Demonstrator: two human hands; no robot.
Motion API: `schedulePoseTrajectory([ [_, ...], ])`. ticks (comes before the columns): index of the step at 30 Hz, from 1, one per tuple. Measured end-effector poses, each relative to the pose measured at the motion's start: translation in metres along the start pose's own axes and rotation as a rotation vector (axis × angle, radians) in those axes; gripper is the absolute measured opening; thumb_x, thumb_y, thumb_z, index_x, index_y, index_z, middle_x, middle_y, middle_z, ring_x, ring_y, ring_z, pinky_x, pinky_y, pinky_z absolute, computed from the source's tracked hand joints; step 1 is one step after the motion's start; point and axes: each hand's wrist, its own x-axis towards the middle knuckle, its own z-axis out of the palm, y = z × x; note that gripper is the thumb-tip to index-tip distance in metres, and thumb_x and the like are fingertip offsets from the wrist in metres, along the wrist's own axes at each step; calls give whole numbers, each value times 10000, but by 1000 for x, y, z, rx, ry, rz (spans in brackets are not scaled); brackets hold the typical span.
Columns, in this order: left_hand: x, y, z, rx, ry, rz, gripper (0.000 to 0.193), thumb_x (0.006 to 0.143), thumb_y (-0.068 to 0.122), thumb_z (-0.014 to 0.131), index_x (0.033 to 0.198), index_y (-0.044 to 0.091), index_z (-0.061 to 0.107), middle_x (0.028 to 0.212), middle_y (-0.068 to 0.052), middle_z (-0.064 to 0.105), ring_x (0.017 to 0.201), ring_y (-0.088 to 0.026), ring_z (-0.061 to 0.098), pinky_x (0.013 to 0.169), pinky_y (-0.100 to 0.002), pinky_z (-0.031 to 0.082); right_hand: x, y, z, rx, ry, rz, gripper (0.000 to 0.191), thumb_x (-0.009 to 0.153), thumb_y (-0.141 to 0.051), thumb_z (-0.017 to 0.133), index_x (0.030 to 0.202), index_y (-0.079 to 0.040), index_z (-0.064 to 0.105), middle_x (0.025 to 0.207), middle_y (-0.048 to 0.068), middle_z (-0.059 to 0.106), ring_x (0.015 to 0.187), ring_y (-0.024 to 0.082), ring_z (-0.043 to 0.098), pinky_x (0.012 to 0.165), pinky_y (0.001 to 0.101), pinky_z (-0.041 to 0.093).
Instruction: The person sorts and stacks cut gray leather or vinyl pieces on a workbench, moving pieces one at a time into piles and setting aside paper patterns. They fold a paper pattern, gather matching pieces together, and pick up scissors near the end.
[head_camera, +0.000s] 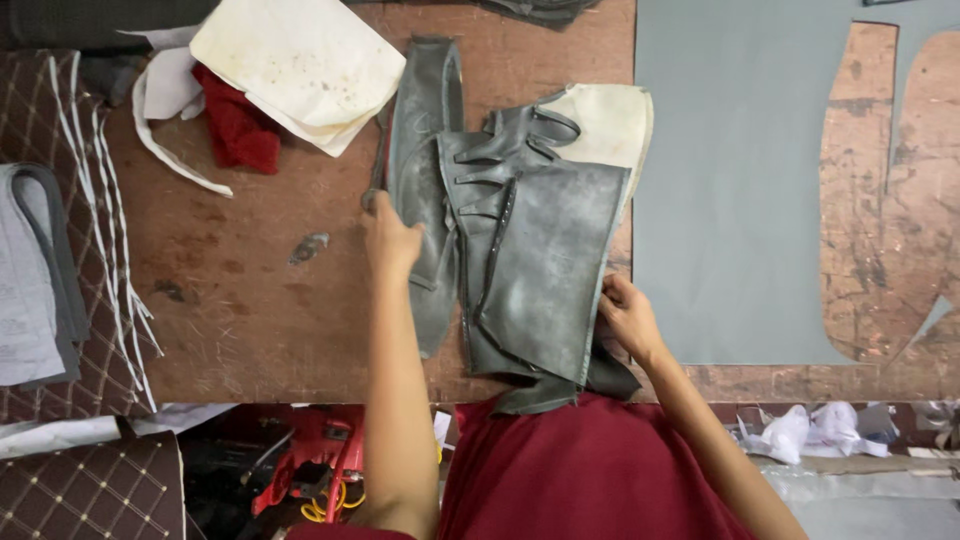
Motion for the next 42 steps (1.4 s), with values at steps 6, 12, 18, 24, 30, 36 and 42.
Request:
schedulePoseTrajectory([
  [6, 16, 51, -49, -244, -162, 170, 654, 750, 57, 811, 1373, 92, 614, 1290, -194, 725, 1199, -296, 709, 1032, -403, 537, 5, -8, -1, 105, -28, -58, 133, 956, -58, 612, 1067, 4, 649, 916, 62, 712, 863, 142, 654, 791, 299, 540],
  [12, -40, 176, -71, -464, -211, 652, 883, 838, -48, 789, 1591, 106, 355, 1632, -182, 386, 1505, -300, 371, 1200, -409, 341, -7, -13, -13, 123, -72, 36, 194, 972, -105, 586, 1133, -24, 656, 972, 36, 713, 894, 136, 648, 803, 305, 534],
  [18, -102, 293, -42, -864, -524, 1032, 824, 946, -133, 752, 1634, 117, 374, 1677, -115, 398, 1606, -211, 337, 1340, -359, 300, -23, 8, -54, 100, 122, -139, 166, 985, -128, 644, 1102, -22, 697, 920, 38, 700, 833, 113, 635, 724, 279, 514],
  [24, -153, 350, 39, -999, -789, 990, 667, 952, -168, 699, 1554, 36, 495, 1586, -103, 550, 1476, -208, 484, 1287, -313, 336, -52, 34, -116, 347, 368, 138, 199, 979, -132, 628, 1146, -43, 689, 770, 14, 624, 563, 61, 439, 488, 231, 348],
  [30, -214, 306, 160, -998, -1005, 455, 751, 810, -135, 698, 1510, 62, 510, 1571, -162, 512, 1389, -254, 539, 1154, -363, 436, -87, 65, -158, 568, 546, 218, 153, 977, -119, 616, 1105, -60, 676, 731, -12, 595, 490, 44, 401, 420, 221, 283],
  [36, -213, 231, 229, -455, -827, 419, 784, 823, -59, 685, 1534, 160, 437, 1445, -144, 516, 1008, -242, 652, 844, -316, 580, -106, 86, -164, 309, 504, 278, 120, 965, -134, 657, 1006, -25, 686, 710, -23, 574, 594, 61, 478, 520, 246, 364],
  [42, -166, 173, 153, -262, -206, 866, 450, 938, -37, 686, 1370, 75, 638, 1369, -160, 632, 1332, -321, 578, 1169, -459, 440, -112, 57, -163, 30, 39, 282, 294, 986, -272, 652, 912, 10, 686, 722, 46, 628, 669, 126, 576, 621, 313, 499],
])
